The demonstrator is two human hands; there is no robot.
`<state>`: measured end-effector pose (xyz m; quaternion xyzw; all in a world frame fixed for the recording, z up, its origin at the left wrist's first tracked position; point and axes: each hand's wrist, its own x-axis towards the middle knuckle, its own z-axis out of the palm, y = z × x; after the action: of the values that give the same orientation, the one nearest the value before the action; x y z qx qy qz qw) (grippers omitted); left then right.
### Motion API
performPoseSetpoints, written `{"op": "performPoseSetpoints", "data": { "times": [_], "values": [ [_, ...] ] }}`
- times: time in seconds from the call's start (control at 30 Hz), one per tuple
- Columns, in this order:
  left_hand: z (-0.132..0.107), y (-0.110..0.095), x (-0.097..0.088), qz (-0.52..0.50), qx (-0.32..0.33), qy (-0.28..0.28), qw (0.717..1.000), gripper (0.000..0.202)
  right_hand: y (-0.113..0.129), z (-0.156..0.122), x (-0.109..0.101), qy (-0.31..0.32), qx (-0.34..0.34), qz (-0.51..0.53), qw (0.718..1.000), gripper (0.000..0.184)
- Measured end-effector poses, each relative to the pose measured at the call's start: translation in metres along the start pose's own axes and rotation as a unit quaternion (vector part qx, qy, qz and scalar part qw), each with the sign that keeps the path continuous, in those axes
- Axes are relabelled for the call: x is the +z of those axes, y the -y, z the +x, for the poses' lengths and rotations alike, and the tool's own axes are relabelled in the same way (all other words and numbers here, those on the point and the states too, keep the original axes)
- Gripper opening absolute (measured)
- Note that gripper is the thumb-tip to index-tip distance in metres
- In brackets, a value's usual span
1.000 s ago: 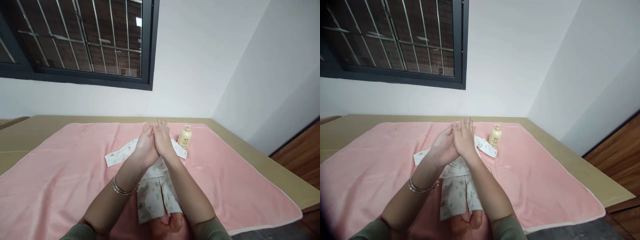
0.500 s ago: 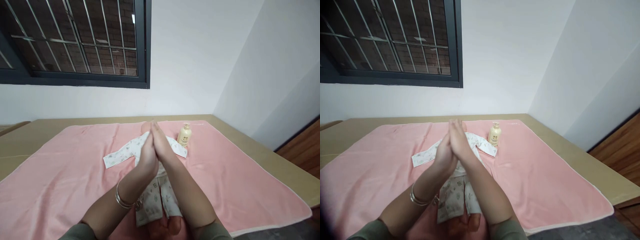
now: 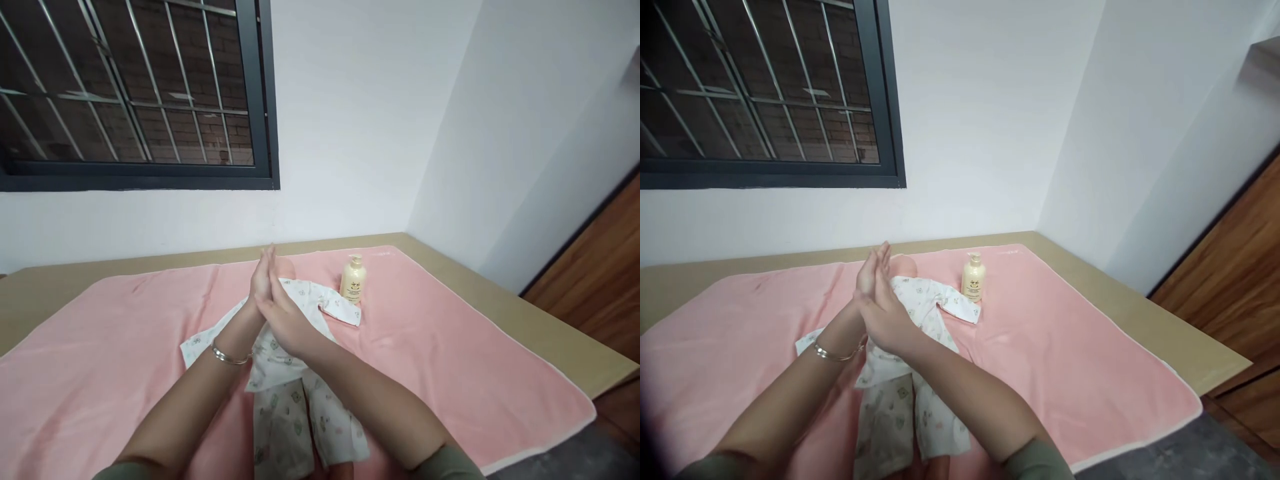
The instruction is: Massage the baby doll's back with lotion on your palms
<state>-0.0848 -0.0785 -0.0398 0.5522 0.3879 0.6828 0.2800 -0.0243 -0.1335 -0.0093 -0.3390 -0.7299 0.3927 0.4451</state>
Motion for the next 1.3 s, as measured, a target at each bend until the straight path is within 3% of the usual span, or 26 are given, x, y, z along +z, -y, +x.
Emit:
{"op": "performPoseSetpoints", "data": {
  "times": [0.1,0.2,0.27,0.4,0.47,0.53,0.67,0.77,0.83,0.93,1.03,1.17,1.3],
  "values": [
    [0.007,0.026,-0.017,0.010,-0.048,-0.022,0.999,0.052,-0.022,0.000,-0.021,0.033,0.054,-0.023,0.998,0.057],
    [0.000,0.048,-0.029,0.024,-0.081,-0.061,0.995,0.050,-0.052,0.022,-0.039,-0.028,0.086,-0.141,0.986,0.047],
    [-0.009,0.060,-0.030,0.027,-0.091,-0.091,0.991,0.045,-0.070,0.043,-0.041,-0.048,0.062,-0.239,0.968,0.049],
    [-0.019,0.075,-0.027,-0.001,-0.102,-0.131,0.986,0.041,-0.094,0.063,-0.022,0.071,-0.050,-0.408,0.909,0.053],
    [-0.019,0.078,-0.026,-0.013,-0.111,-0.146,0.983,0.043,-0.100,0.057,-0.013,0.126,-0.088,-0.443,0.883,0.053],
    [-0.019,0.077,-0.027,-0.013,-0.114,-0.150,0.982,0.044,-0.104,0.043,-0.014,0.152,-0.115,-0.444,0.875,0.053],
    [-0.023,0.073,-0.028,0.005,-0.098,-0.143,0.985,0.047,-0.115,0.024,-0.044,0.203,-0.148,-0.378,0.891,0.053],
    [-0.027,0.072,-0.027,0.025,-0.072,-0.121,0.990,0.048,-0.126,0.035,-0.067,0.209,-0.133,-0.330,0.911,0.051],
    [-0.029,0.072,-0.027,0.041,-0.060,-0.107,0.992,0.048,-0.129,0.046,-0.069,0.166,-0.087,-0.340,0.922,0.053],
    [-0.029,0.073,-0.028,0.061,-0.062,-0.114,0.990,0.047,-0.122,0.050,-0.053,0.110,-0.020,-0.390,0.914,0.059],
    [-0.028,0.073,-0.029,0.066,-0.071,-0.126,0.987,0.047,-0.109,0.028,-0.040,0.139,-0.070,-0.404,0.901,0.057],
    [-0.028,0.071,-0.029,0.068,-0.072,-0.117,0.988,0.047,-0.110,0.001,-0.061,0.192,-0.161,-0.323,0.913,0.043],
    [-0.029,0.073,-0.029,0.081,-0.060,-0.106,0.989,0.047,-0.122,0.025,-0.083,0.123,-0.084,-0.308,0.940,0.042]
  ]
}}
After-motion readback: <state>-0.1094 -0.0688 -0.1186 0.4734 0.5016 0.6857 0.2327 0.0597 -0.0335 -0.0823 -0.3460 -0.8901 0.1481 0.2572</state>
